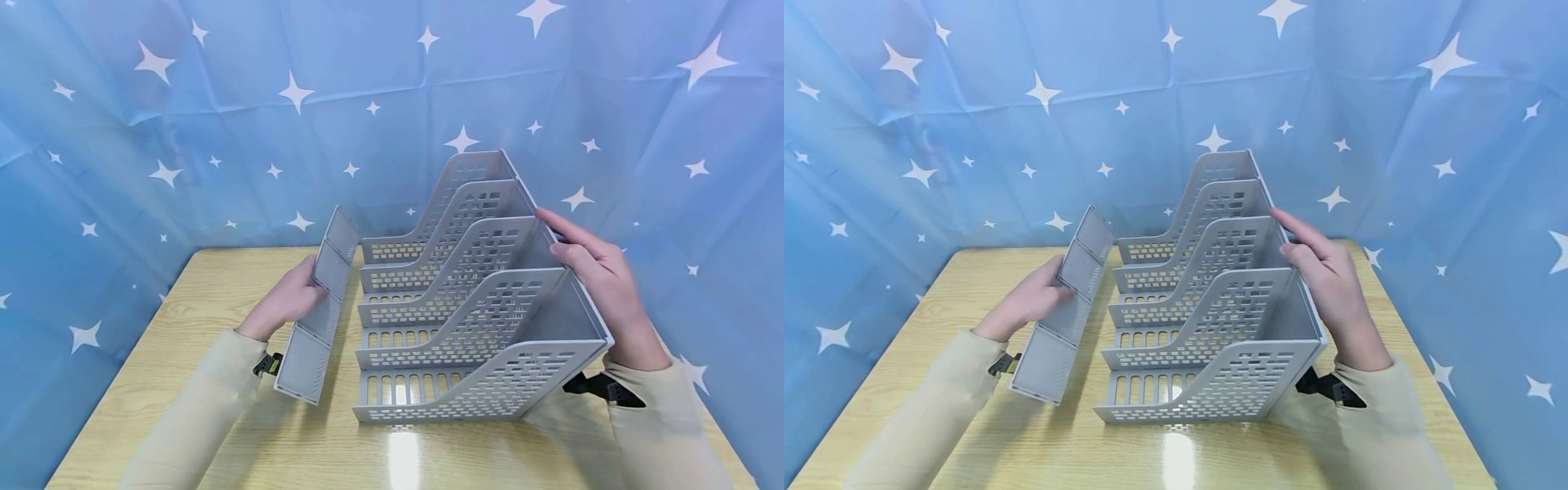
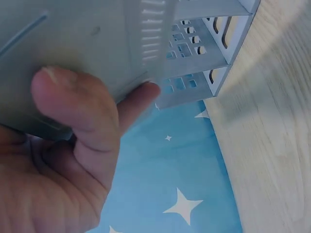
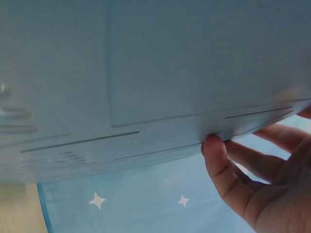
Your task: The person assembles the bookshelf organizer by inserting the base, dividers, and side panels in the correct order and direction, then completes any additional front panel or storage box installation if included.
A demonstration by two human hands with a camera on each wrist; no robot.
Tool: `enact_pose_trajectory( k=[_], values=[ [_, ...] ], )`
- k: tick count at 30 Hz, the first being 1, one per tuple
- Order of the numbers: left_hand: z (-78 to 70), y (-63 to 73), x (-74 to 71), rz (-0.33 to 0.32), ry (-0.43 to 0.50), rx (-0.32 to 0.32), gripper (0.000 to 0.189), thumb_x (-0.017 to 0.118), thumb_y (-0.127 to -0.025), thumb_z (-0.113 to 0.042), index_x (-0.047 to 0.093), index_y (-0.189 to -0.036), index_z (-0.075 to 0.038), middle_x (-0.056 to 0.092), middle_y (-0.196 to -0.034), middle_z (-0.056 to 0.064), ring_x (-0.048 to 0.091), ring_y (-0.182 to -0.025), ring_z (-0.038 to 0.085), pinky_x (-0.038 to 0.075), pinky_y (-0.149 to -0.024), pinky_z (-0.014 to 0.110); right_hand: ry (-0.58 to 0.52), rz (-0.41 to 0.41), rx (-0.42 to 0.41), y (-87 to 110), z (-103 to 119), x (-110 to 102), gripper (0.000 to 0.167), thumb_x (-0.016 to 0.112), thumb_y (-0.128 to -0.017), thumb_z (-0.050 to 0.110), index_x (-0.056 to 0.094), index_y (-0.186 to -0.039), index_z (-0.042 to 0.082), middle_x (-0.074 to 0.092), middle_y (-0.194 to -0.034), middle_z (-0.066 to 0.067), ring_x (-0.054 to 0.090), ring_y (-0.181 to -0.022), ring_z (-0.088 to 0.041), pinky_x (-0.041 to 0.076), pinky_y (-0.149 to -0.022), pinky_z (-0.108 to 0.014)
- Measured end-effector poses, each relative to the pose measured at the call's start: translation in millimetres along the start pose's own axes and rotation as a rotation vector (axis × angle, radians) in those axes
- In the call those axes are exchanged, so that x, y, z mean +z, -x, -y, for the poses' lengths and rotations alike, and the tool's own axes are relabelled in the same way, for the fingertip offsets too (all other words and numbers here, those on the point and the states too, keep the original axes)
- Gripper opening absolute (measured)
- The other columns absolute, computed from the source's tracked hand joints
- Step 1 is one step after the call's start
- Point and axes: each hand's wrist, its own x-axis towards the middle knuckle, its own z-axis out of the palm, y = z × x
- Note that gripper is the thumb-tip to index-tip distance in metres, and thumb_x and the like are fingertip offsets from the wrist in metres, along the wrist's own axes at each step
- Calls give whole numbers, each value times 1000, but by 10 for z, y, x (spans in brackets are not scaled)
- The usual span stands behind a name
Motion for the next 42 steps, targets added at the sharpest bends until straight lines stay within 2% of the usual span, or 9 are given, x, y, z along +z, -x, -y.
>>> enact_pose_trajectory(
  k=[7, 18, 27, 42],
  values=[
    [-1, -33, 10, 22, -31, 0, 64, 49, -89, 0, 31, -149, 13, 51, -138, 38, 60, -119, 51, 57, -90, 59, -8, 0, -4, -1, 9, 11, 43, 49, -107, 15, 57, -149, 21, 55, -151, 12, 46, -138, 0, 36, -101, -10],
    [-66, -69, -1, 44, -75, -10, 67, 47, -90, -1, 25, -152, 15, 47, -142, 40, 58, -122, 53, 56, -94, 59, -7, 1, -2, 0, 3, 16, 44, 50, -106, 14, 58, -149, 21, 55, -151, 11, 46, -138, 1, 36, -102, -9],
    [-111, -50, -31, 56, -97, 8, 62, 44, -87, 1, 33, -146, 16, 51, -138, 39, 59, -121, 51, 55, -96, 58, -11, -7, -5, 3, 22, 19, 44, 49, -106, 13, 58, -148, 20, 56, -150, 11, 48, -134, 1, 37, -100, -8],
    [-172, -104, -48, 82, -125, 16, 60, 42, -87, 2, 35, -146, 14, 51, -140, 36, 57, -125, 48, 51, -101, 59, -16, -10, -21, 6, 18, 18, 44, 49, -106, 12, 58, -148, 20, 56, -151, 9, 48, -136, 0, 37, -102, -9]
  ],
)
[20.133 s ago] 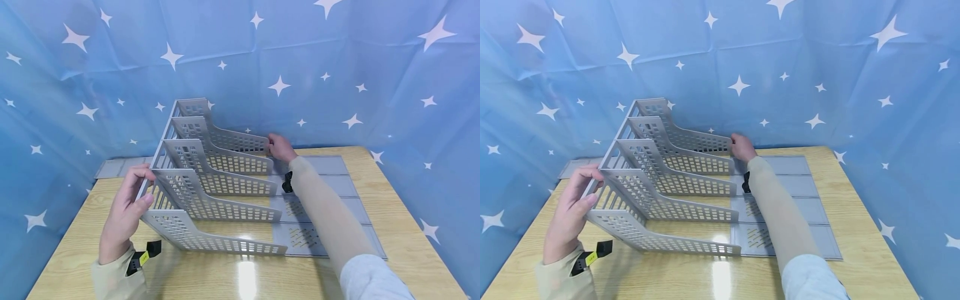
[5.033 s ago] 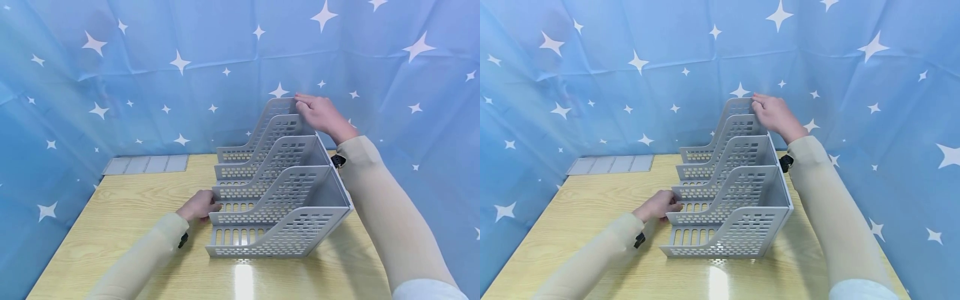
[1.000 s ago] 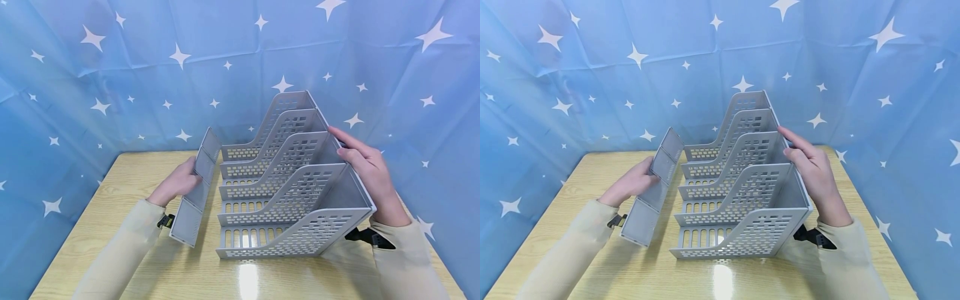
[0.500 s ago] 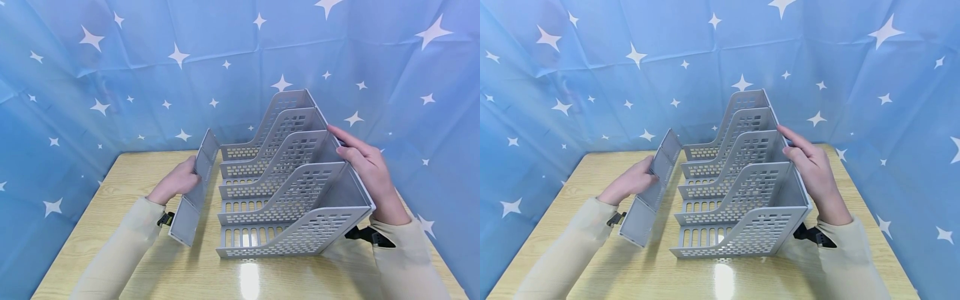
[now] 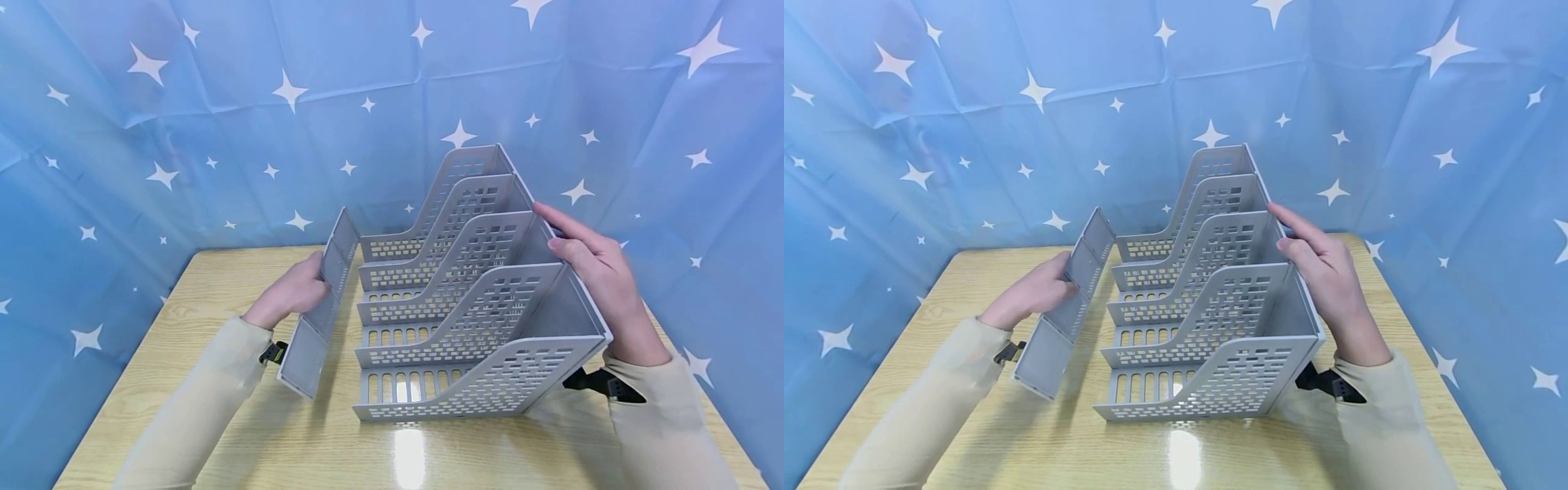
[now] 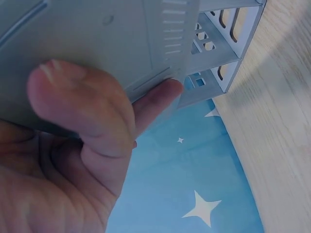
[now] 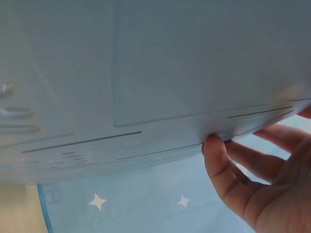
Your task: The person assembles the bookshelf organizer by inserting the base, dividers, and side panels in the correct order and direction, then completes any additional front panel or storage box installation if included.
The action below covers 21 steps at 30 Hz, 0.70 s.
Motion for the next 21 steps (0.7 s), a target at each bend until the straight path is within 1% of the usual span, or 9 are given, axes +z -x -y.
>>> enact_pose_trajectory(
  k=[3, 8, 12, 18, 19, 21],
  values=[
    [-46, -17, -1, 12, -4, -1, 58, 42, -86, 2, 38, -143, 14, 53, -138, 35, 57, -124, 47, 50, -102, 58, -5, 1, 2, -2, -1, 2, 44, 49, -106, 12, 58, -148, 19, 56, -151, 9, 48, -136, 0, 37, -102, -9],
    [-120, -81, 25, 50, -16, -12, 52, 42, -82, 3, 44, -133, 12, 58, -128, 31, 61, -115, 42, 53, -99, 54, -12, 3, 3, -1, -7, 5, 44, 49, -106, 12, 58, -148, 18, 56, -151, 9, 48, -136, 0, 37, -102, -9],
    [-156, -138, 64, 54, -24, -14, 50, 42, -80, 3, 46, -129, 11, 60, -124, 29, 62, -111, 39, 53, -98, 53, -20, 4, 9, 0, -9, 10, 44, 48, -106, 13, 58, -149, 18, 55, -150, 11, 48, -136, -1, 37, -101, -9],
    [-141, -183, 101, 74, -7, -20, 48, 40, -80, 4, 46, -127, 12, 59, -121, 29, 62, -105, 36, 55, -93, 51, -29, -2, 16, 0, -7, 16, 44, 48, -106, 12, 58, -148, 17, 56, -149, 12, 51, -132, -1, 39, -98, -9],
    [-132, -182, 95, 73, -8, -24, 48, 40, -80, 3, 46, -127, 12, 59, -121, 29, 62, -105, 37, 55, -92, 51, -28, -3, 18, -1, -7, 16, 44, 48, -106, 12, 58, -148, 17, 57, -148, 12, 51, -131, -1, 40, -98, -9],
    [-115, -169, 69, 68, 2, -25, 53, 39, -80, 4, 45, -132, 13, 58, -125, 30, 62, -109, 38, 55, -94, 52, -26, -3, 21, -4, -7, 16, 44, 48, -106, 13, 58, -148, 18, 57, -148, 12, 52, -130, -1, 40, -97, -9]
  ],
)
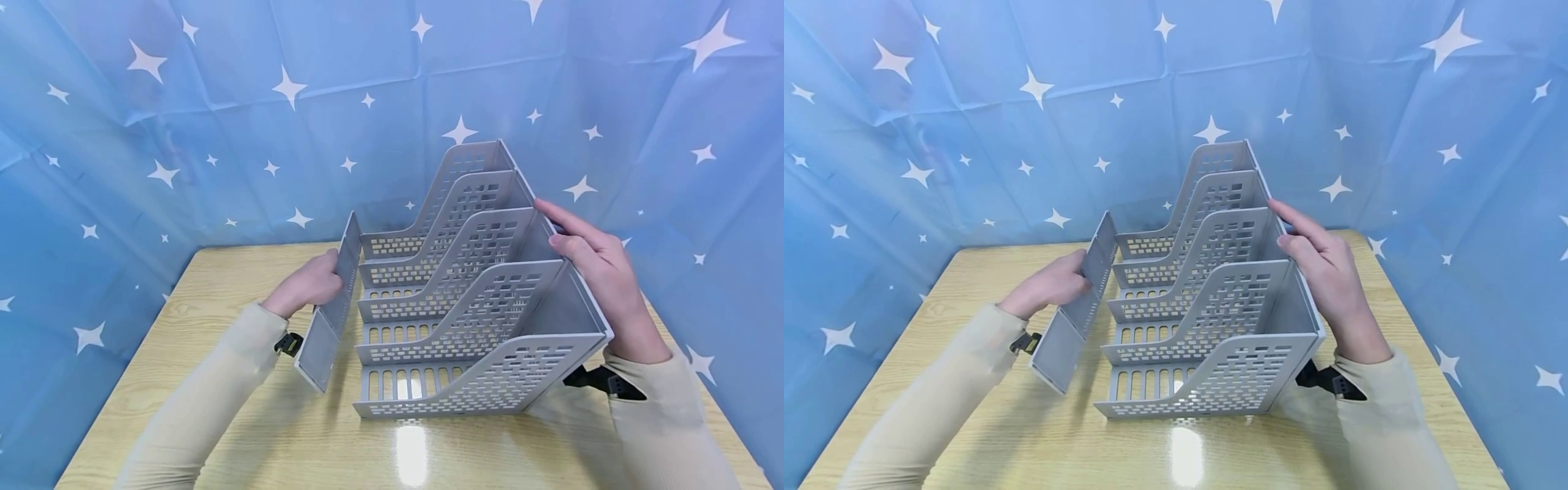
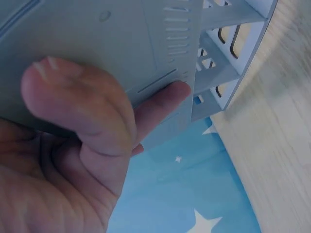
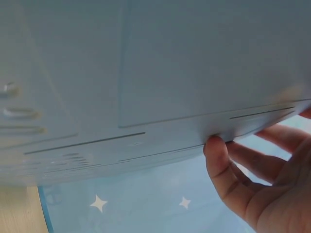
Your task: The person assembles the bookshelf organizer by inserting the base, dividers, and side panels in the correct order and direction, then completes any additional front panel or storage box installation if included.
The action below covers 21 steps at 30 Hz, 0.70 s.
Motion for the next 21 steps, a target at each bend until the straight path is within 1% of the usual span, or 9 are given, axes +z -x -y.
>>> enact_pose_trajectory(
  k=[4, 9, 12, 14, 17, 21],
  values=[
    [27, 58, -87, -25, 16, 10, 66, 39, -80, 4, 38, -145, 13, 52, -138, 33, 59, -119, 43, 53, -98, 57, 11, 0, 0, -8, 5, -2, 44, 49, -106, 13, 58, -149, 18, 57, -148, 13, 52, -130, 0, 39, -97, -10],
    [19, 129, -162, -13, 33, 16, 77, 38, -80, 5, 27, -156, 10, 41, -152, 33, 54, -129, 47, 50, -102, 60, 13, -5, 2, -17, 9, -10, 44, 49, -106, 14, 59, -148, 19, 57, -147, 14, 50, -132, -1, 38, -98, -10],
    [13, 150, -170, 3, 44, 11, 78, 38, -81, 6, 22, -158, 9, 37, -156, 33, 50, -133, 49, 48, -104, 61, 14, -6, -2, -21, 9, -13, 44, 49, -105, 14, 59, -148, 19, 57, -148, 13, 49, -134, -1, 37, -100, -10],
    [6, 154, -171, 7, 48, 4, 77, 37, -82, 6, 22, -158, 9, 37, -155, 34, 50, -134, 50, 47, -105, 62, 11, -6, -3, -22, 7, -12, 44, 49, -105, 13, 59, -148, 19, 57, -148, 13, 49, -135, -1, 37, -101, -10],
    [-9, 155, -163, 8, 48, -2, 76, 38, -81, 6, 24, -156, 10, 39, -153, 34, 50, -133, 50, 48, -105, 62, 2, -6, -1, -18, 4, -9, 44, 49, -105, 13, 59, -148, 19, 56, -149, 12, 48, -136, -1, 37, -101, -10],
    [-31, 143, -152, 12, 27, -1, 75, 37, -80, 6, 27, -154, 12, 42, -151, 34, 53, -129, 47, 50, -103, 59, -1, -6, 2, -10, -1, -4, 44, 49, -105, 12, 59, -148, 19, 56, -149, 12, 48, -136, -1, 37, -101, -10]
  ],
)
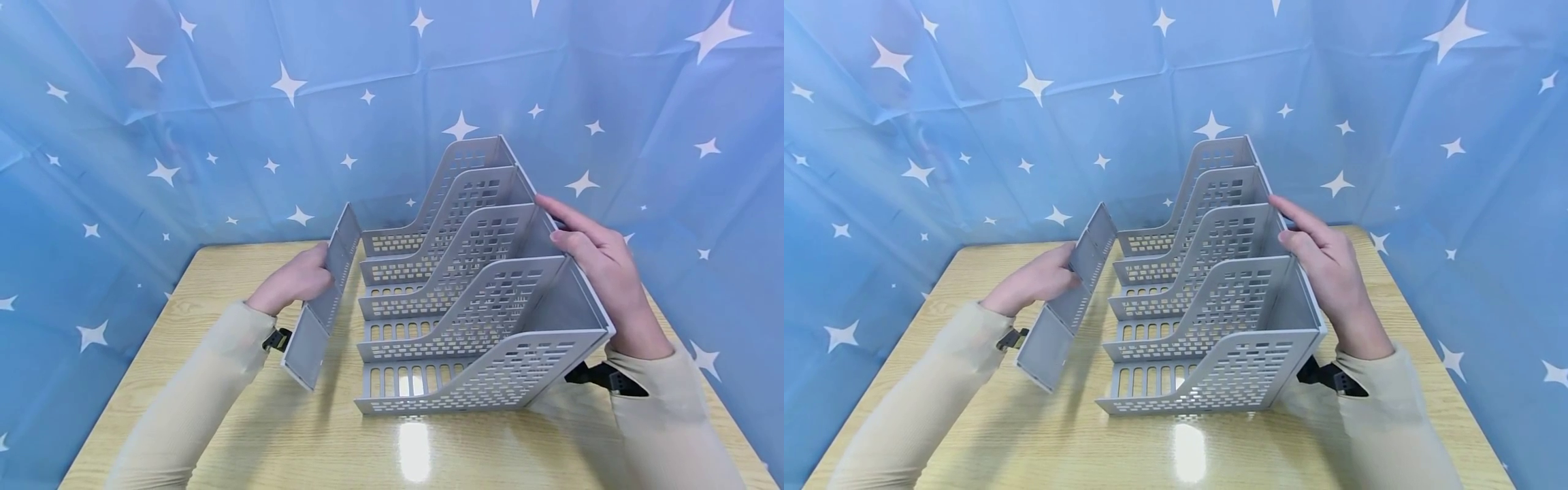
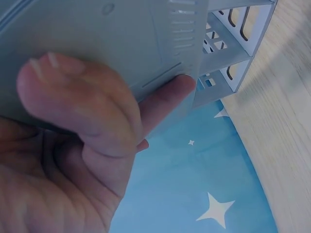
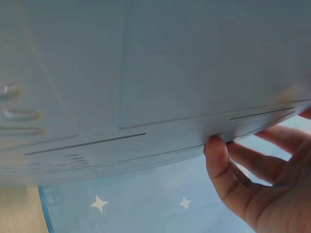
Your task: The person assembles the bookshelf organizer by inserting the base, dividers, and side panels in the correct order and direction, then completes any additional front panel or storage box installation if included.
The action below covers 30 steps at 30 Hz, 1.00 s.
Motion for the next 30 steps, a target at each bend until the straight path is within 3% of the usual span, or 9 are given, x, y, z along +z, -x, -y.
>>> enact_pose_trajectory(
  k=[6, 8, 10, 14, 19, 24, 30],
  values=[
    [-52, -63, 39, 7, -46, 3, 70, 37, -80, 5, 32, -149, 13, 51, -141, 33, 59, -114, 39, 53, -90, 48, -6, 5, 16, -3, 5, 4, 44, 49, -106, 14, 58, -149, 19, 55, -150, 12, 48, -136, -2, 37, -99, -10],
    [-77, -81, 66, 10, -40, 0, 65, 38, -80, 5, 37, -144, 13, 54, -133, 33, 62, -107, 38, 55, -77, 48, -15, 4, 26, -2, 7, 5, 44, 48, -106, 14, 58, -149, 19, 55, -150, 12, 49, -134, -3, 38, -98, -10],
    [-100, -95, 97, 1, -43, -2, 58, 39, -81, 4, 42, -138, 13, 57, -126, 31, 63, -104, 37, 55, -73, 44, -22, 2, 33, -1, 8, 8, 44, 48, -106, 15, 58, -149, 20, 55, -150, 13, 50, -132, -3, 39, -97, -9],
    [-110, -99, 145, -3, -28, -20, 47, 39, -83, 3, 45, -130, 11, 58, -118, 30, 64, -97, 36, 53, -59, 40, -30, 4, 31, -2, 1, 19, 44, 48, -106, 14, 58, -149, 19, 55, -149, 13, 51, -131, -3, 40, -96, -9],
    [-118, -75, 153, 3, 6, -39, 47, 37, -81, 5, 44, -127, 12, 57, -109, 30, 63, -72, 33, 44, -39, 37, -33, 10, 26, -9, -11, 30, 44, 48, -106, 13, 58, -149, 18, 55, -150, 13, 50, -132, -3, 40, -97, -9],
    [-148, -69, 202, 4, 32, -49, 44, 38, -84, 5, 42, -127, 11, 56, -106, 29, 59, -56, 27, 46, -37, 37, -32, 9, 29, -9, -12, 22, 44, 48, -106, 13, 58, -149, 19, 55, -150, 13, 50, -133, -3, 39, -97, -9],
    [-192, -70, 324, -4, -5, -72, 48, 39, -87, 4, 35, -134, 14, 59, -99, 30, 53, -41, 22, 50, -38, 37, -18, -3, 17, -9, -22, 7, 44, 48, -106, 13, 59, -148, 20, 56, -149, 13, 49, -134, -2, 38, -98, -9]
  ],
)
